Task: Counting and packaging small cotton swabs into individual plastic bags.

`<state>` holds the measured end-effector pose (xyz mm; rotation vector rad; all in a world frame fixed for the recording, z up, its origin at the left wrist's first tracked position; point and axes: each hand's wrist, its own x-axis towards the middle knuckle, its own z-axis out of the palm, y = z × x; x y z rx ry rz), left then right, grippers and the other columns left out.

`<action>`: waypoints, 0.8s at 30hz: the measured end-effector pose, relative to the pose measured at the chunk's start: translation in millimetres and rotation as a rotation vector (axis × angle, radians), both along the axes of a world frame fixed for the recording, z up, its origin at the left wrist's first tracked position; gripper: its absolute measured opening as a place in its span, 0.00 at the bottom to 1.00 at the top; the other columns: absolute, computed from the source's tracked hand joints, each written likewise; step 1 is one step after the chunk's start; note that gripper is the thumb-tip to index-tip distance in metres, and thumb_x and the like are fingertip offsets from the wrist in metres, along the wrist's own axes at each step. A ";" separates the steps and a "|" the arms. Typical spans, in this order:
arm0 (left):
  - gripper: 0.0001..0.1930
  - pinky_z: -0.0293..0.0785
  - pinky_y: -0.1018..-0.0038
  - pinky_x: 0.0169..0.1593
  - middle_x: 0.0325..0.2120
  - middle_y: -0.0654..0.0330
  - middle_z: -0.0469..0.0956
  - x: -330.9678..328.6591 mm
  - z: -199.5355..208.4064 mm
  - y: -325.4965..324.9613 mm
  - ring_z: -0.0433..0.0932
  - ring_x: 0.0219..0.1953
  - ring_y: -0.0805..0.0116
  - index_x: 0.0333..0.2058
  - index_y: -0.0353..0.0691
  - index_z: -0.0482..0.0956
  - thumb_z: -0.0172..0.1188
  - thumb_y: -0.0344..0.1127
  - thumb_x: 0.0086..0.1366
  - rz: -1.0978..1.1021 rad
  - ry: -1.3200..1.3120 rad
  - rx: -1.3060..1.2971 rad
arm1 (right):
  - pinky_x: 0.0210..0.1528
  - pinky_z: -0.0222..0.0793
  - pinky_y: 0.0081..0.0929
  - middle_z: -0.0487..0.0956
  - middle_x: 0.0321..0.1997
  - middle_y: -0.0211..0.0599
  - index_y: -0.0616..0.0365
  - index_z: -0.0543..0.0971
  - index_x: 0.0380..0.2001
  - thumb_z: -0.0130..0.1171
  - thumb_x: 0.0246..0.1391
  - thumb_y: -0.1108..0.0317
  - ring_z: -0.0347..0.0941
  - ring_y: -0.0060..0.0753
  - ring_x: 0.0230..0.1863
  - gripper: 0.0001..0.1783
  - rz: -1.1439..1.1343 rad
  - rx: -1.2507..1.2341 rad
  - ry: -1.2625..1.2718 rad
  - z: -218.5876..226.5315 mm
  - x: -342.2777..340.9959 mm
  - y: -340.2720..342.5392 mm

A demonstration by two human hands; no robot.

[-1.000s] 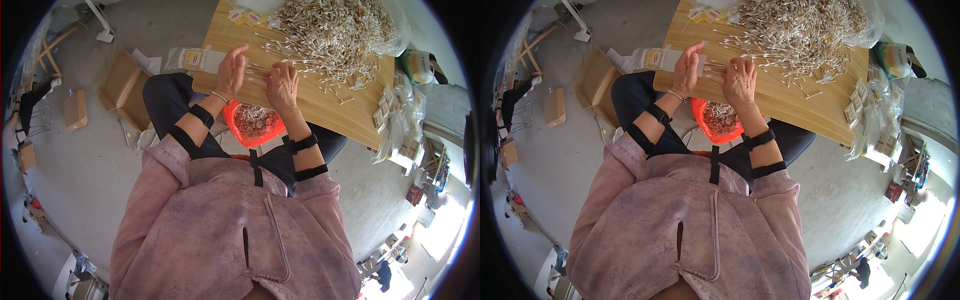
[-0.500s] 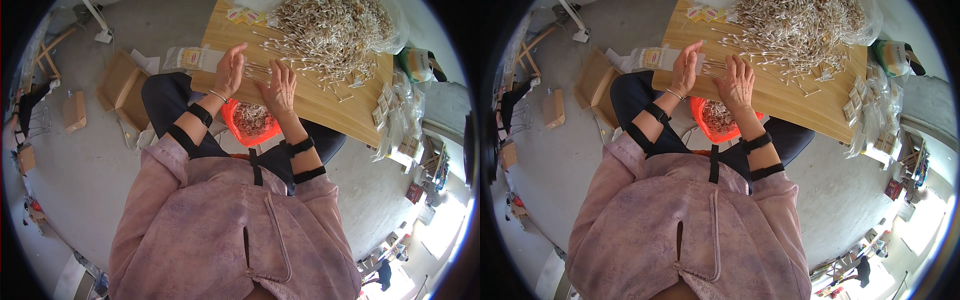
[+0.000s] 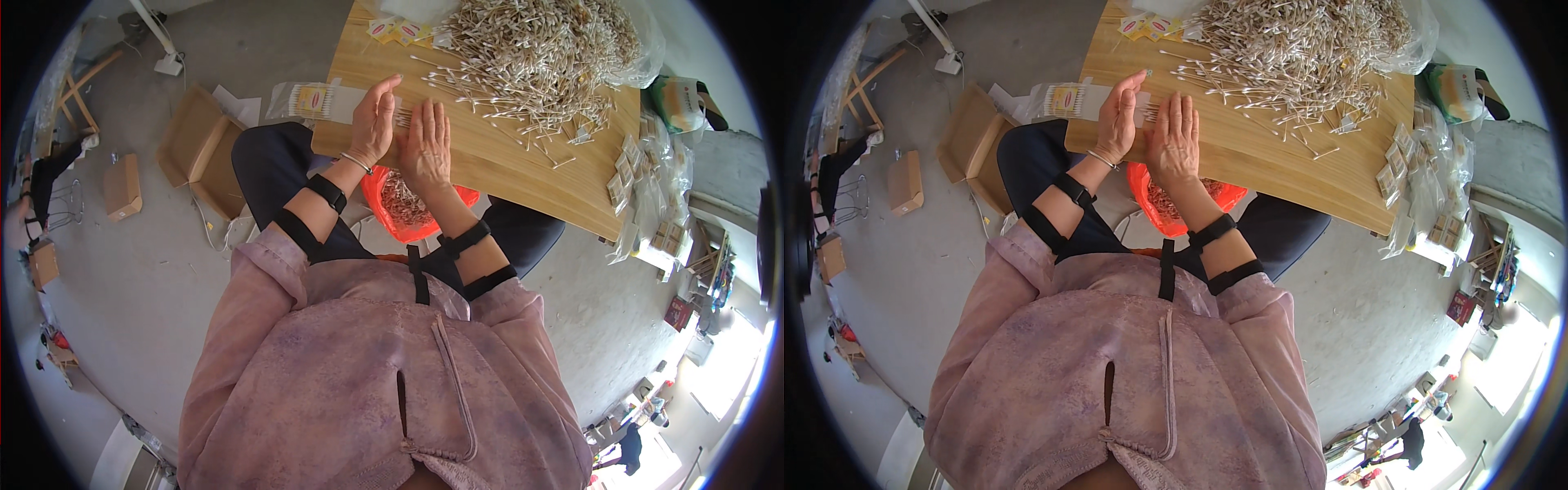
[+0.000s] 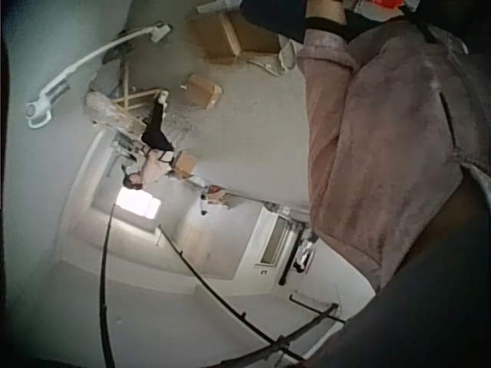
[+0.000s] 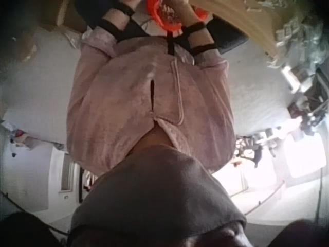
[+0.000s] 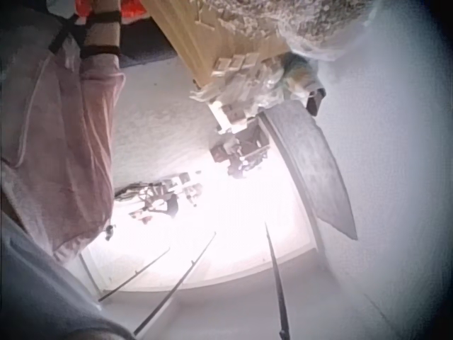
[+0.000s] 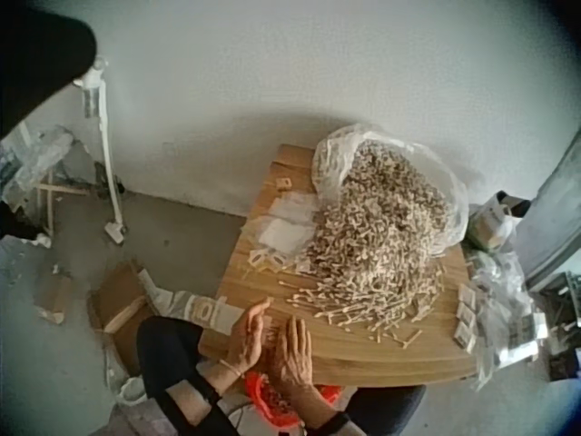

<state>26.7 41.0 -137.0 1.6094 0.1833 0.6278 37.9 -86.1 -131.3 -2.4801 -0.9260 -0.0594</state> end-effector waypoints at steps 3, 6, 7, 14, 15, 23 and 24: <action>0.27 0.63 0.70 0.57 0.50 0.50 0.72 -0.7 -0.7 0.7 0.70 0.54 0.60 0.51 0.32 0.69 0.40 0.53 0.70 0.005 0.024 -0.015 | 0.69 0.36 0.49 0.51 0.67 0.57 0.68 0.56 0.61 0.48 0.56 0.60 0.41 0.59 0.70 0.34 -0.021 0.018 0.037 -0.2 -1.8 5.7; 0.31 0.58 0.66 0.63 0.55 0.49 0.67 -2.3 0.2 2.1 0.65 0.59 0.59 0.55 0.30 0.65 0.38 0.56 0.69 -0.055 0.067 -0.046 | 0.69 0.35 0.51 0.52 0.68 0.53 0.65 0.58 0.61 0.48 0.56 0.60 0.41 0.56 0.70 0.32 -0.032 -0.034 -0.022 2.2 -2.0 1.5; 0.32 0.57 0.66 0.63 0.55 0.49 0.67 -2.2 0.6 2.5 0.65 0.59 0.58 0.54 0.30 0.65 0.38 0.57 0.69 -0.048 0.059 -0.073 | 0.69 0.35 0.51 0.52 0.68 0.53 0.65 0.58 0.61 0.48 0.56 0.60 0.41 0.56 0.70 0.32 -0.033 -0.034 -0.023 3.1 -2.0 -0.8; 0.29 0.58 0.69 0.62 0.53 0.49 0.69 -1.6 1.8 1.3 0.66 0.58 0.60 0.54 0.32 0.66 0.40 0.55 0.70 -0.029 0.025 -0.173 | 0.67 0.40 0.52 0.56 0.67 0.45 0.55 0.64 0.60 0.51 0.55 0.64 0.44 0.54 0.70 0.28 -0.002 -0.015 -0.013 10.9 0.5 -4.4; 0.29 0.58 0.69 0.62 0.53 0.49 0.69 -1.2 1.6 1.4 0.66 0.58 0.60 0.54 0.32 0.66 0.40 0.55 0.70 -0.027 0.025 -0.172 | 0.67 0.44 0.51 0.59 0.66 0.45 0.54 0.66 0.58 0.53 0.53 0.66 0.47 0.54 0.68 0.27 -0.027 0.049 -0.029 10.7 3.7 -4.1; 0.24 0.59 0.71 0.61 0.51 0.53 0.70 -3.2 3.2 0.0 0.67 0.55 0.65 0.53 0.33 0.68 0.42 0.49 0.71 -0.032 -0.019 -0.220 | 0.54 0.60 0.42 0.73 0.48 0.31 0.50 0.80 0.25 0.63 0.41 0.68 0.62 0.43 0.55 0.05 -0.018 0.212 -0.073 20.0 42.8 -2.1; 0.24 0.59 0.71 0.61 0.51 0.53 0.70 -2.9 2.5 0.0 0.67 0.55 0.65 0.53 0.33 0.68 0.42 0.49 0.71 -0.029 -0.019 -0.220 | 0.54 0.60 0.42 0.73 0.49 0.31 0.50 0.80 0.26 0.63 0.41 0.69 0.62 0.43 0.56 0.05 -0.001 0.177 -0.071 20.9 44.3 -1.6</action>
